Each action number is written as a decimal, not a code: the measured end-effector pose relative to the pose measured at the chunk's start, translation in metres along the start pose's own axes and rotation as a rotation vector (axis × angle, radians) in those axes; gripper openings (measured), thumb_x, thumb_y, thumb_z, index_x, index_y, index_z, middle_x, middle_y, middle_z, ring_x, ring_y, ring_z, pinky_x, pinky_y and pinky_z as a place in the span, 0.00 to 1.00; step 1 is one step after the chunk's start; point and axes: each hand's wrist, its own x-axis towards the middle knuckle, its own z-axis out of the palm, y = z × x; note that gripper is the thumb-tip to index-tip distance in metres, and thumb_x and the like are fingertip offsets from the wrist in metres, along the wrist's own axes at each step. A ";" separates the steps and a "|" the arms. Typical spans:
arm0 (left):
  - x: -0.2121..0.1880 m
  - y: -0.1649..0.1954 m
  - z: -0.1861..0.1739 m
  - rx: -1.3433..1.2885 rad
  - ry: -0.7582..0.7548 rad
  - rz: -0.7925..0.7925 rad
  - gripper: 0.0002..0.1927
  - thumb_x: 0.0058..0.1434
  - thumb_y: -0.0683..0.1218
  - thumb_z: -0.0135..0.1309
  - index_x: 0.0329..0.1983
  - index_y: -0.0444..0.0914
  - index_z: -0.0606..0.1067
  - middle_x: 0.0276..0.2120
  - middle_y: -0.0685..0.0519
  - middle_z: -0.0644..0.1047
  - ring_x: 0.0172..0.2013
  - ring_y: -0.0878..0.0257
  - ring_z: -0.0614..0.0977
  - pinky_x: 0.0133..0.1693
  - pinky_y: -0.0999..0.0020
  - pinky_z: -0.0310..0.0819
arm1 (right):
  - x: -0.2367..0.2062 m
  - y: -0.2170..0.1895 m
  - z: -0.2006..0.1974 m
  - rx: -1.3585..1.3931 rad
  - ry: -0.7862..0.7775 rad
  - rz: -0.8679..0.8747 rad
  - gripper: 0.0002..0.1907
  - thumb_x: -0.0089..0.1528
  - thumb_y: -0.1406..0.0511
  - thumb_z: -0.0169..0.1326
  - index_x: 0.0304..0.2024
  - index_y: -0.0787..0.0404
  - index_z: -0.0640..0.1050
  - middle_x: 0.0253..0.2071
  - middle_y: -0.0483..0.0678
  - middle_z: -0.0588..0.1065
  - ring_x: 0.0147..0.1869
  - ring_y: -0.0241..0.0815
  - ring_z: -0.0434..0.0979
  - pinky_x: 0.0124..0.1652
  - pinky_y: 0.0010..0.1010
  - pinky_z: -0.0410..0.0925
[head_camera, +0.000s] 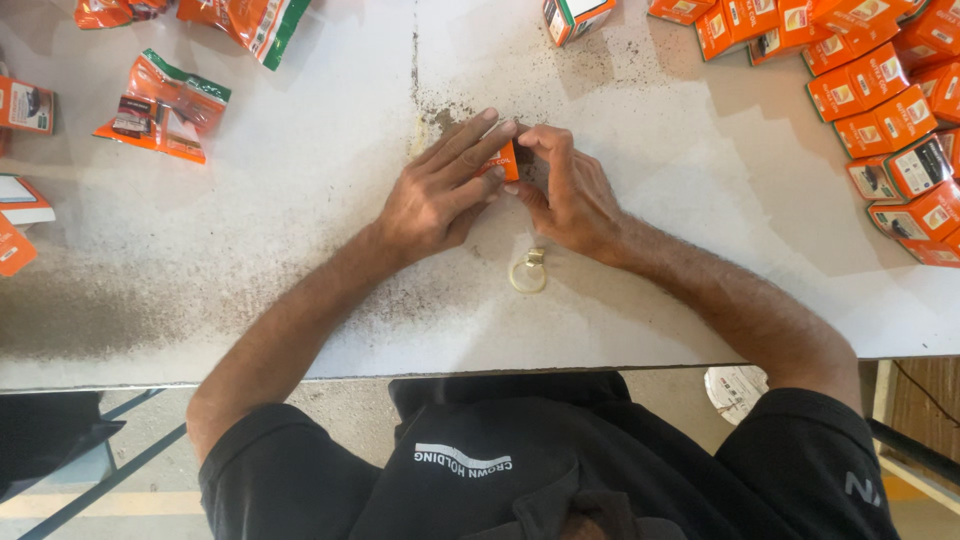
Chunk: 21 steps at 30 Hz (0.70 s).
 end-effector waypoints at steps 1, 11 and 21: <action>-0.002 -0.001 0.000 0.064 -0.013 0.023 0.07 0.65 0.42 0.66 0.42 0.38 0.78 0.69 0.45 0.70 0.72 0.48 0.66 0.73 0.49 0.66 | 0.001 -0.001 -0.001 0.003 -0.007 0.008 0.31 0.68 0.69 0.61 0.62 0.66 0.55 0.59 0.66 0.72 0.58 0.65 0.79 0.53 0.48 0.74; -0.027 0.004 -0.030 0.124 0.061 -0.080 0.22 0.64 0.39 0.65 0.61 0.39 0.75 0.73 0.37 0.61 0.74 0.40 0.60 0.75 0.39 0.51 | 0.022 0.021 -0.004 -0.436 -0.134 -0.165 0.32 0.70 0.55 0.55 0.67 0.72 0.66 0.63 0.64 0.69 0.70 0.63 0.66 0.69 0.62 0.55; -0.232 -0.104 -0.260 0.638 0.979 -0.889 0.42 0.78 0.55 0.54 0.81 0.37 0.43 0.77 0.41 0.51 0.77 0.46 0.57 0.77 0.48 0.52 | 0.078 0.123 -0.060 -0.910 -0.091 0.238 0.26 0.74 0.60 0.50 0.66 0.74 0.63 0.71 0.68 0.58 0.79 0.69 0.50 0.75 0.69 0.37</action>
